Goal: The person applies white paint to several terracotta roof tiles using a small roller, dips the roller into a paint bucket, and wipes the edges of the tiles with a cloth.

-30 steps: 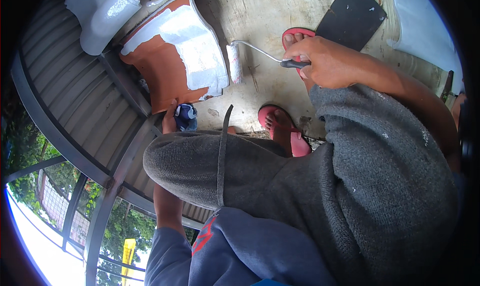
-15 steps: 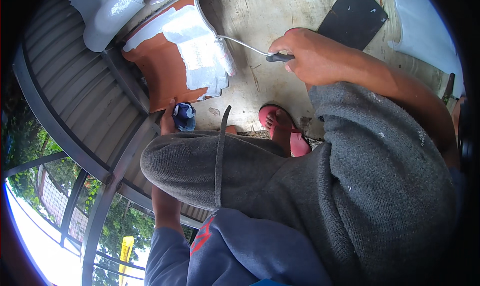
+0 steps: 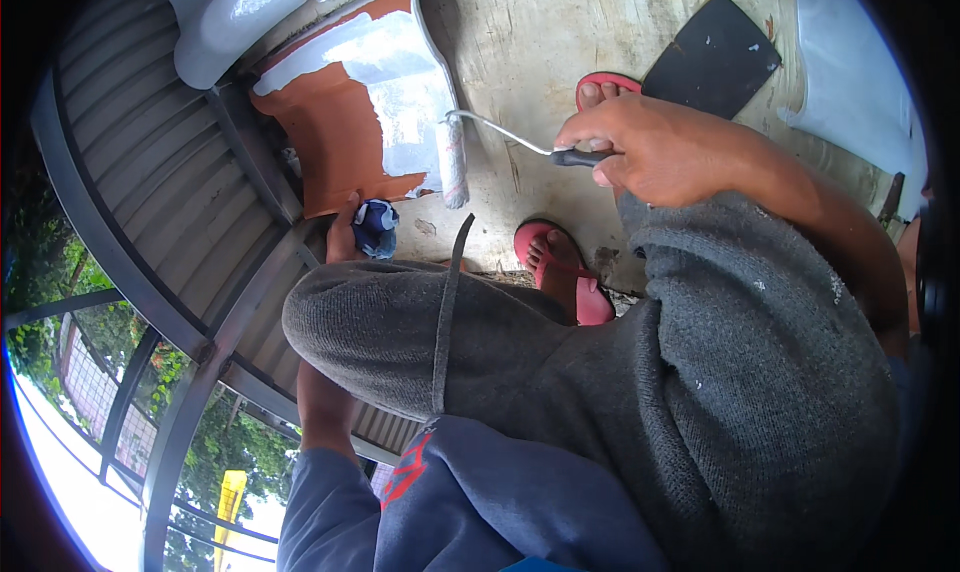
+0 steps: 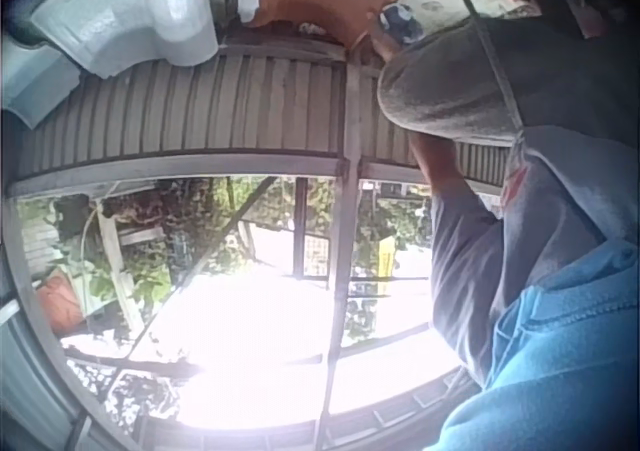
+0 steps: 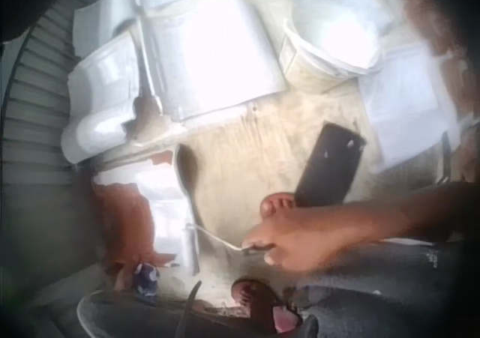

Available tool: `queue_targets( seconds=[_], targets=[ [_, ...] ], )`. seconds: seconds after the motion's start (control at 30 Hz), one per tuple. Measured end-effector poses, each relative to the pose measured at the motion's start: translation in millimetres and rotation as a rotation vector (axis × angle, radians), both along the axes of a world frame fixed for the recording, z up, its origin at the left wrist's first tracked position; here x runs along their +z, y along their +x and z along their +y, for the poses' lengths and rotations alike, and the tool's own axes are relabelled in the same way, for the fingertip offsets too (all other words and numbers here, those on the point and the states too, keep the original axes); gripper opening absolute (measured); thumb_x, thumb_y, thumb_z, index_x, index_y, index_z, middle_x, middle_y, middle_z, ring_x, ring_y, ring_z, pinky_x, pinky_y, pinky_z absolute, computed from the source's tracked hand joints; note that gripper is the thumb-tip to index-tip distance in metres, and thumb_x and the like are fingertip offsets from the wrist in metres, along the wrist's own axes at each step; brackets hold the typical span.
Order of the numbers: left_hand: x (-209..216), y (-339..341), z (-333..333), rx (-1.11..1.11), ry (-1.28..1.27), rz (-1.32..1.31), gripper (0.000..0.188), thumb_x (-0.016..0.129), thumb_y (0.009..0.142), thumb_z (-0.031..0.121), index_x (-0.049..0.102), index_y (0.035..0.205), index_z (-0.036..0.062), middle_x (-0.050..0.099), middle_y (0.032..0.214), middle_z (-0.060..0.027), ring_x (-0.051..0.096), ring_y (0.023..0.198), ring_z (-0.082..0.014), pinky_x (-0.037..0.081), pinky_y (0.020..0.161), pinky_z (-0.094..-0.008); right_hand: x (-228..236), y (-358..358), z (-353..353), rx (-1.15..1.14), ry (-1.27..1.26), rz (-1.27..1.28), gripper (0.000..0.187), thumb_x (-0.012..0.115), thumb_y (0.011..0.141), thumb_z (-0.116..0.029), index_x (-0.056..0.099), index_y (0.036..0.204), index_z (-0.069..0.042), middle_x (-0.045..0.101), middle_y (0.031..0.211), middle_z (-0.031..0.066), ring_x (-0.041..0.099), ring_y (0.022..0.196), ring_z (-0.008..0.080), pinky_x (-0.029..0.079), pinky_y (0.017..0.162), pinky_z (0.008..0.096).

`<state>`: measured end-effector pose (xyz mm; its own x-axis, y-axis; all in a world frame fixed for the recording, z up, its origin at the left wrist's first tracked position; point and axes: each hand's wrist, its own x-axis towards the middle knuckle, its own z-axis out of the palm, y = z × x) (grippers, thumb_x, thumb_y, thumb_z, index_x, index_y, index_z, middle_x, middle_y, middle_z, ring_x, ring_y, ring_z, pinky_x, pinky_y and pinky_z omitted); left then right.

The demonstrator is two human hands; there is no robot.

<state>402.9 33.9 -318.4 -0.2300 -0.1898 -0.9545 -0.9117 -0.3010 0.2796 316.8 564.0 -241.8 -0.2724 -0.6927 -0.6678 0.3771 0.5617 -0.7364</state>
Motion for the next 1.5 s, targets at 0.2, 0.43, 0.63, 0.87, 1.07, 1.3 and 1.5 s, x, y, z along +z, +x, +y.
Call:
queue_targets(
  seconds=[0.2,0.43,0.63,0.87,1.07,1.3,1.5],
  targets=[
    [-21,2,23,0.026,-0.126,0.123,0.035,0.065,0.101,0.032,0.06,0.124,0.006,0.071,0.106,-0.0078,0.072,0.094,-0.0234,0.059,0.086,-0.0388,5,-33,27,0.006,-0.049,0.613,0.034,0.06,0.09,-0.002,0.061,0.123,0.004,0.069,0.103,0.0219,0.069,0.099,0.0346,0.051,0.089,0.0423],
    [-30,20,25,-0.348,-0.738,0.254,0.072,0.057,0.1,0.057,0.061,0.128,-0.0086,0.071,0.112,-0.0202,0.068,0.1,-0.0326,0.05,0.091,-0.0414,51,-82,15,-0.404,0.103,0.186,0.034,0.059,0.098,-0.004,0.058,0.132,-0.001,0.056,0.086,0.003,0.053,0.062,0.0042,0.043,0.052,0.022],
    [-67,60,28,-0.476,-1.36,0.531,0.039,0.06,0.097,0.04,0.065,0.109,0.0025,0.066,0.094,-0.0206,0.061,0.092,-0.0445,0.048,0.087,-0.0493,52,-142,-23,-0.135,0.147,0.336,0.037,0.062,0.096,-0.006,0.058,0.132,0.0,0.059,0.086,0.0023,0.053,0.059,0.0052,0.044,0.053,0.0242],
    [-94,81,46,-0.697,-1.649,0.581,0.037,0.072,0.08,0.02,0.06,0.113,0.0087,0.059,0.111,-0.0175,0.056,0.104,-0.0432,0.045,0.088,-0.0541,43,-184,-148,0.04,0.108,0.427,0.033,0.061,0.096,-0.006,0.06,0.129,0.001,0.059,0.08,0.0031,0.053,0.059,0.0068,0.044,0.053,0.0261],
    [-103,85,40,-0.693,-1.614,0.605,0.04,0.071,0.08,0.022,0.06,0.116,0.009,0.06,0.11,-0.0158,0.055,0.107,-0.041,0.044,0.091,-0.0541,28,-212,-272,0.231,-0.002,0.73,0.036,0.061,0.098,-0.014,0.061,0.13,0.001,0.06,0.083,0.0056,0.055,0.07,0.0124,0.048,0.066,0.0305],
    [-91,80,46,-0.671,-1.58,0.66,0.038,0.07,0.081,0.017,0.057,0.115,0.0067,0.059,0.106,-0.0181,0.055,0.096,-0.0424,0.044,0.086,-0.0538,40,-207,-271,0.265,0.025,0.77,0.032,0.059,0.094,-0.01,0.061,0.125,0.0,0.063,0.073,0.0127,0.061,0.06,0.0189,0.049,0.06,0.0352],
    [-103,84,40,-0.706,-1.59,0.629,0.041,0.07,0.078,0.023,0.06,0.115,0.0086,0.059,0.11,-0.0153,0.055,0.101,-0.0405,0.044,0.088,-0.0529,58,-165,-148,0.118,0.222,0.6,0.027,0.06,0.095,-0.004,0.06,0.123,-0.002,0.058,0.075,0.0063,0.055,0.058,0.0111,0.044,0.054,0.0301]
  ],
)
